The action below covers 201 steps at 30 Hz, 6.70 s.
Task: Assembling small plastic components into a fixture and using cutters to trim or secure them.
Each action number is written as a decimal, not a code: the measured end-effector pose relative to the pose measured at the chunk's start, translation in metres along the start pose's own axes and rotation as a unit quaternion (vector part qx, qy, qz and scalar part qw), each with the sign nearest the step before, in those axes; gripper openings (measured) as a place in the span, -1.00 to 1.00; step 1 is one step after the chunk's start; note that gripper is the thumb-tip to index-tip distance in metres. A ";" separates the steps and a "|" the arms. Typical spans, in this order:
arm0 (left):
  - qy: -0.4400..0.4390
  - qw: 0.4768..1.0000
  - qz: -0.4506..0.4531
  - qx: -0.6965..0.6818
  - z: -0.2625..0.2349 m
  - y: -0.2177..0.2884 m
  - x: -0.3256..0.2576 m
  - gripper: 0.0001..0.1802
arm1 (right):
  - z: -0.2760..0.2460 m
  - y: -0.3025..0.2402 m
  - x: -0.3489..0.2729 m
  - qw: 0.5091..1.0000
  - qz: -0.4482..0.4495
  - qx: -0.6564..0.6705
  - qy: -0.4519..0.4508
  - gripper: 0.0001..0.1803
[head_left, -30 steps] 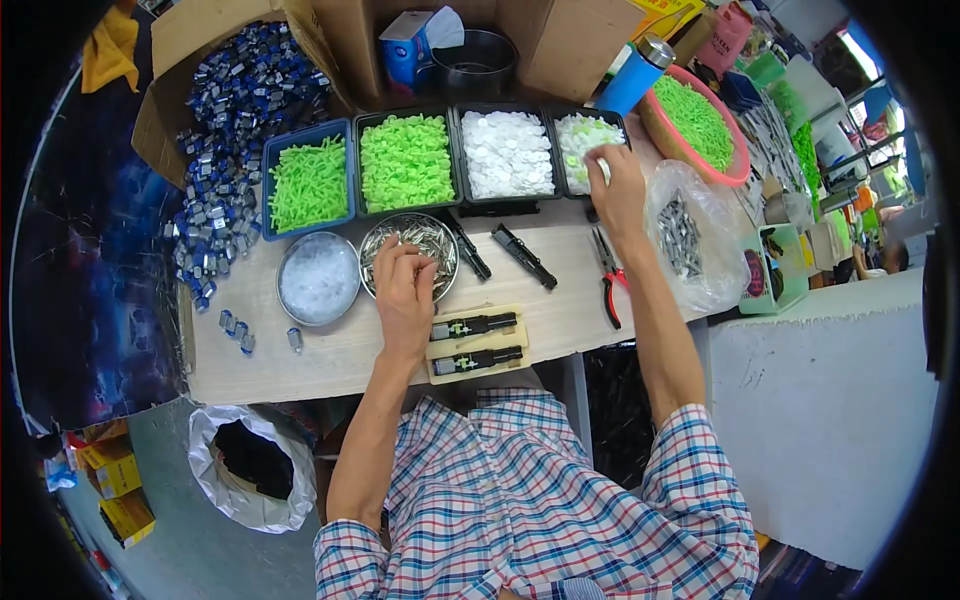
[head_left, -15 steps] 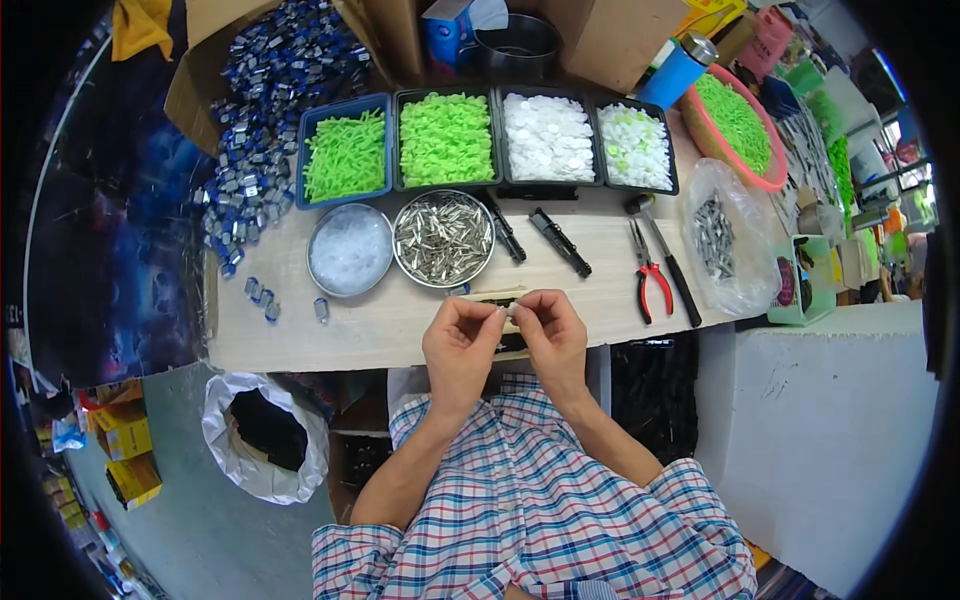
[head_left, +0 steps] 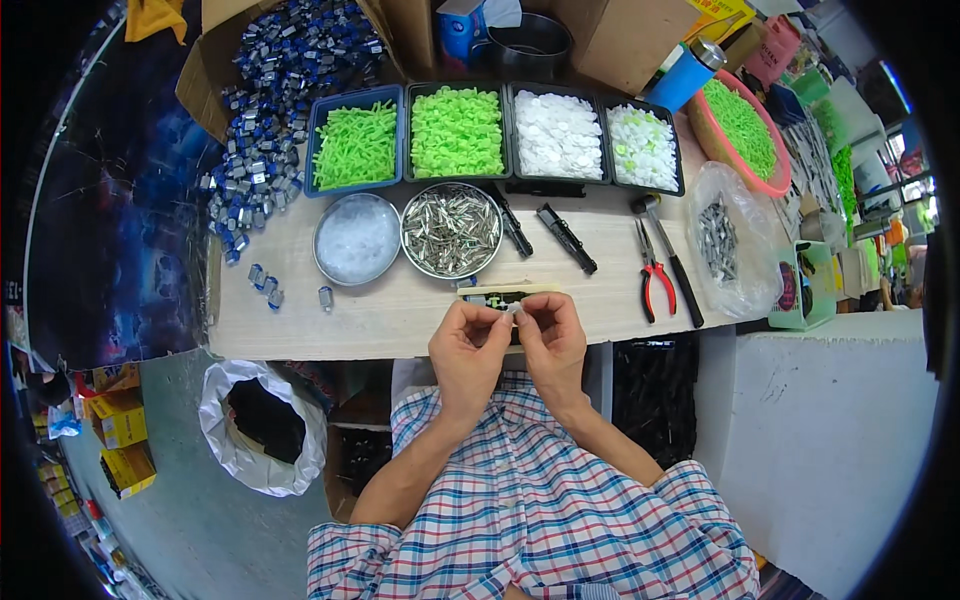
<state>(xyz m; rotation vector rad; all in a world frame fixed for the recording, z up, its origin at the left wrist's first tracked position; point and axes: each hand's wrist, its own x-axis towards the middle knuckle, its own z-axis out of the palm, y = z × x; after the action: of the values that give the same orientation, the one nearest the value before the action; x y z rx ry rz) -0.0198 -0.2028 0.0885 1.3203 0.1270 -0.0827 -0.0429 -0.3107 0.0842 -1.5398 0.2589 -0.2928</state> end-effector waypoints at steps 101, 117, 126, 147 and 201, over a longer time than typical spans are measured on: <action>-0.186 0.969 0.074 0.144 -0.016 0.022 0.021 -0.95 | -0.037 -0.011 0.038 0.895 0.306 0.267 -0.183 -0.87; -0.173 0.937 0.179 0.245 -0.015 0.021 0.020 -0.98 | -0.042 -0.012 0.048 0.933 0.267 0.091 -0.224 -0.85; -0.088 0.985 -0.127 -0.076 -0.015 -0.004 0.006 -0.90 | -0.026 -0.001 0.018 0.985 -0.082 -0.111 -0.107 -0.89; -0.189 0.784 0.351 0.476 -0.062 -0.013 -0.010 -0.60 | -0.047 0.003 0.027 0.806 -0.284 -0.460 -0.241 -0.81; 0.059 0.782 0.420 0.457 -0.073 0.044 0.230 -0.62 | -0.357 0.056 0.176 0.754 -0.145 -0.636 0.075 -0.72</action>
<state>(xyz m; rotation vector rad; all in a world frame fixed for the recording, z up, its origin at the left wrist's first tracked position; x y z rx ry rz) 0.2102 -0.1183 0.0810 2.2451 -0.4725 0.8033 0.0003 -0.7054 0.0252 -2.9469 0.3733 -0.5397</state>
